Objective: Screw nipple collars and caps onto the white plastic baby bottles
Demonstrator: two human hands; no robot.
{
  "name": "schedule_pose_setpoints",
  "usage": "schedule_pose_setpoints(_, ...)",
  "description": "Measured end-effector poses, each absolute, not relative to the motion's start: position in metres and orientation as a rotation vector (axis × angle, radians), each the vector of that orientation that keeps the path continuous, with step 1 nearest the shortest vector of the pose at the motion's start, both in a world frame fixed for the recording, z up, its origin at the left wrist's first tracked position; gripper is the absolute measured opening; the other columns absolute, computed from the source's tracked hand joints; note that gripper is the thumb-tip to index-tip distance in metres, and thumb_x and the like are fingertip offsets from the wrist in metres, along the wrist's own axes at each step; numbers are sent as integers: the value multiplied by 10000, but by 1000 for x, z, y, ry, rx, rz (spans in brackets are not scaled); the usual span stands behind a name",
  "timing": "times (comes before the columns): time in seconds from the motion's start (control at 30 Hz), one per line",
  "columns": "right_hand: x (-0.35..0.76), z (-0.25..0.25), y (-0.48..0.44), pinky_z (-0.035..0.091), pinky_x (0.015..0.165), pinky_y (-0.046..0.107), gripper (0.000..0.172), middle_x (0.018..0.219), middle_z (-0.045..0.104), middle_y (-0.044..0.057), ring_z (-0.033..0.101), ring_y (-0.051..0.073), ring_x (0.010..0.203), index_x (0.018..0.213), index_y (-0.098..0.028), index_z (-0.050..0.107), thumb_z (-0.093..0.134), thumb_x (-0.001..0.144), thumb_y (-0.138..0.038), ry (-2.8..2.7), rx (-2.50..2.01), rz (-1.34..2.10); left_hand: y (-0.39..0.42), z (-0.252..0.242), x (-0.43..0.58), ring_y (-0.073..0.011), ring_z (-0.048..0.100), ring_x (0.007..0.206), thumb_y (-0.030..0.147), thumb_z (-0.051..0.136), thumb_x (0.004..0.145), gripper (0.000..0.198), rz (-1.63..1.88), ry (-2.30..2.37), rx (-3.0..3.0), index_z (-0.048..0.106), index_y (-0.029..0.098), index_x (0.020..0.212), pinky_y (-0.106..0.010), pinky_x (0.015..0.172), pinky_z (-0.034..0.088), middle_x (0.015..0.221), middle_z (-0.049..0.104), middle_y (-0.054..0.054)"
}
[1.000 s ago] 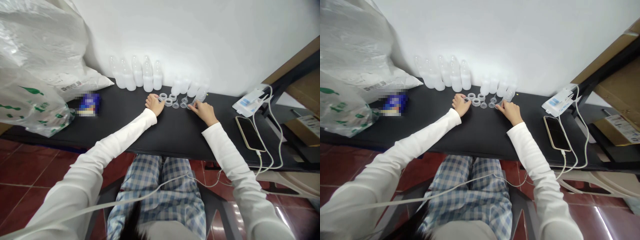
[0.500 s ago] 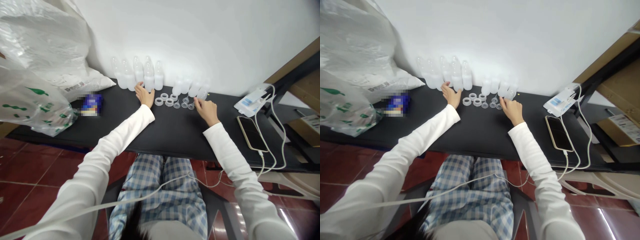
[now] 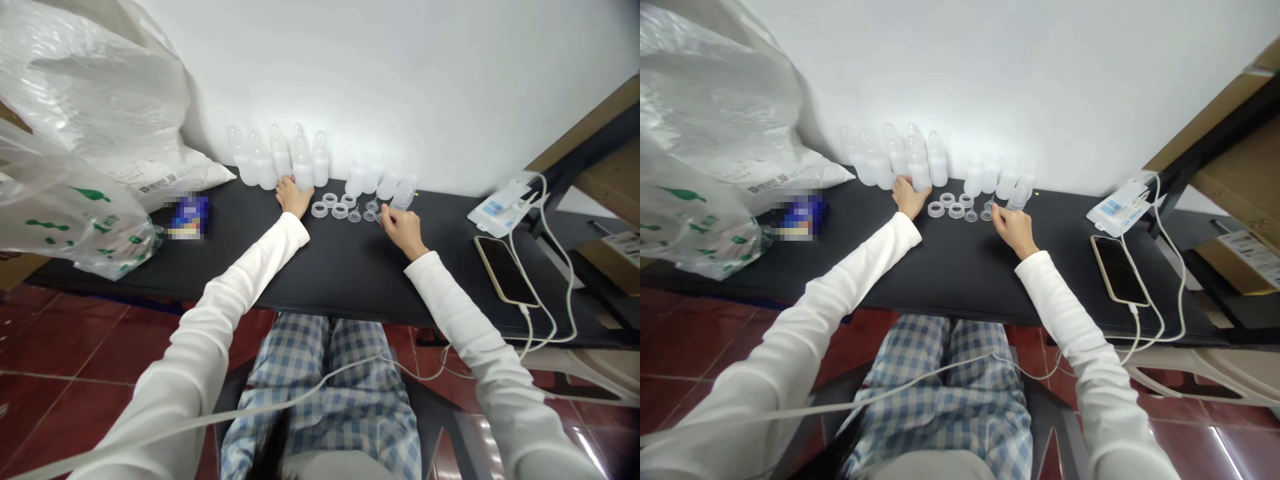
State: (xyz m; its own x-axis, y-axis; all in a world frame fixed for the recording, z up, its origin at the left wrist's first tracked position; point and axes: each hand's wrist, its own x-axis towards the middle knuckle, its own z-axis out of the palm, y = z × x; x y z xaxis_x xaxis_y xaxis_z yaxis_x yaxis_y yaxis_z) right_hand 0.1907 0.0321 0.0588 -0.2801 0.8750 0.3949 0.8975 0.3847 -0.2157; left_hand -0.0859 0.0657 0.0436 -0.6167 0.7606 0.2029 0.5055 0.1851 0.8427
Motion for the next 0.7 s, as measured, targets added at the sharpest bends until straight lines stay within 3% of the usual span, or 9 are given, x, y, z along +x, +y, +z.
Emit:
schedule_pose_setpoints(0.1,191,57,32,386,686,302,599,761,742,88,698,223,780,681,-211,629,278,1052,-524,-2156,-1449,54,59,44,-82,-329,574,1322,252,713,800,427,1482,2093,1298,412,249,1103,-493,1181,386,1270,591,-140)
schedule_pose_setpoints(0.2,188,54,32,447,710,297,561,792,706,58,658,186,727,896,-215,655,274,1042,-600,-2015,-1316,266,51,46,-77,-272,604,1290,252,663,843,437,1606,1937,1503,401,258,1194,-442,1161,429,1301,595,-126)
schedule_pose_setpoints(0.3,183,51,35,467,584,270,629,855,655,18,581,136,595,1192,-238,576,217,1011,-722,-1762,-1203,605,42,51,-73,-292,560,1373,290,690,826,505,1567,1755,1875,426,258,1255,-452,1193,414,1370,579,-141)
schedule_pose_setpoints(0.4,178,49,39,427,461,255,779,896,630,20,562,129,551,1308,-257,494,112,950,-834,-1561,-1142,882,33,56,-70,-334,537,1407,307,754,746,558,1339,1499,2203,505,261,1244,-494,1212,403,1379,596,-142)
schedule_pose_setpoints(0.53,176,48,43,408,443,265,912,774,593,17,559,147,536,1241,-249,552,94,860,-939,-1551,-1139,1039,27,61,-67,-347,544,1398,290,780,665,526,1148,1275,2296,614,265,1163,-521,1206,417,1394,615,-126)
schedule_pose_setpoints(0.7,174,50,36,324,414,260,844,573,454,-46,435,122,432,978,-252,562,194,809,-992,-1571,-1116,1090,31,59,-65,-361,559,1376,326,774,646,499,1169,1274,2240,658,246,1125,-534,1185,433,1364,639,-128)
